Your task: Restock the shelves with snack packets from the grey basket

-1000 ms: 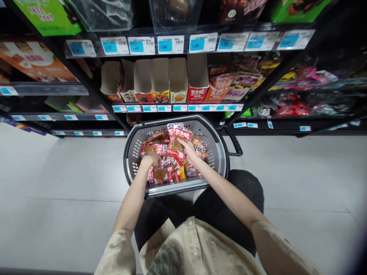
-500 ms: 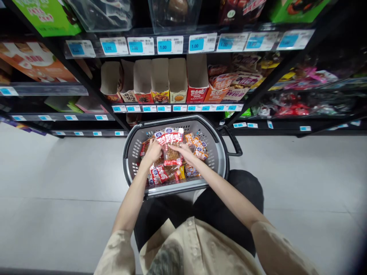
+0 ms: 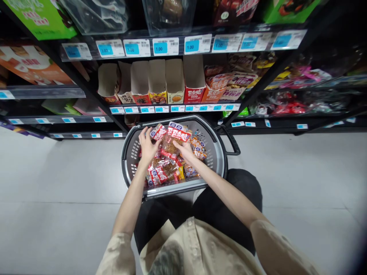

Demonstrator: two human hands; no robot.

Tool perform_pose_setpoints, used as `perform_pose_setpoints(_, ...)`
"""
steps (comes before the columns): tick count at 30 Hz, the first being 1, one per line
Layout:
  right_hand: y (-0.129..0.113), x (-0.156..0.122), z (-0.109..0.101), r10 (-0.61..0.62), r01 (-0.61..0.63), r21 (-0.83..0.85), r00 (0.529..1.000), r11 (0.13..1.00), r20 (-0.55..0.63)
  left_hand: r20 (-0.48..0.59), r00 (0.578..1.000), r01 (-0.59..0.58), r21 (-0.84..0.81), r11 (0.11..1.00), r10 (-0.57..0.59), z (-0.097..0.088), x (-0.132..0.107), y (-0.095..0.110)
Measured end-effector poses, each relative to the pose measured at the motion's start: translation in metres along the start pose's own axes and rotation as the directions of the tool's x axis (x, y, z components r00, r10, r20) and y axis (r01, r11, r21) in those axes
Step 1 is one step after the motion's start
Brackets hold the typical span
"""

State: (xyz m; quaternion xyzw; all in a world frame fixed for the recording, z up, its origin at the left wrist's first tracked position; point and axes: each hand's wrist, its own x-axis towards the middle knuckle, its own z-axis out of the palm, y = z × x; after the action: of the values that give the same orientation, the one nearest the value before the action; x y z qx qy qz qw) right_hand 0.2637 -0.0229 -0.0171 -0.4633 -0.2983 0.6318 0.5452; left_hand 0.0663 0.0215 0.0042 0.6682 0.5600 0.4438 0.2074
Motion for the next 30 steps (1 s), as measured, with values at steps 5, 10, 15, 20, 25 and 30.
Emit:
perform_pose_setpoints(5,-0.012,-0.004,0.003,0.019,-0.03,0.139,0.997,0.99,0.077,0.315,0.864,0.501,-0.459,0.734,-0.393,0.006,0.002,-0.011)
perform_pose_setpoints(10,-0.01,-0.007,0.006,0.05,-0.069,0.13,0.988,0.989,0.147,0.426,0.849,0.519,-0.558,0.648,-0.313,0.008,-0.003,-0.001)
perform_pose_setpoints(15,0.001,-0.002,0.0,0.01,-0.012,0.032,0.998,0.999,0.055,0.335,0.891,0.45,-0.56,0.696,-0.307,0.006,-0.002,0.006)
perform_pose_setpoints(20,0.007,0.003,-0.004,-0.045,0.048,0.064,0.998,0.997,-0.042,0.314,0.9,0.431,-0.532,0.729,-0.303,0.007,0.0,0.0)
perform_pose_setpoints(25,0.004,0.002,-0.003,-0.046,0.054,0.098,0.996,0.994,-0.077,0.4,0.85,0.516,-0.499,0.696,-0.344,0.008,-0.002,-0.002)
perform_pose_setpoints(30,0.002,0.001,0.001,-0.046,0.051,0.132,0.998,0.99,-0.045,0.442,0.87,0.459,-0.565,0.685,-0.218,0.012,-0.005,0.0)
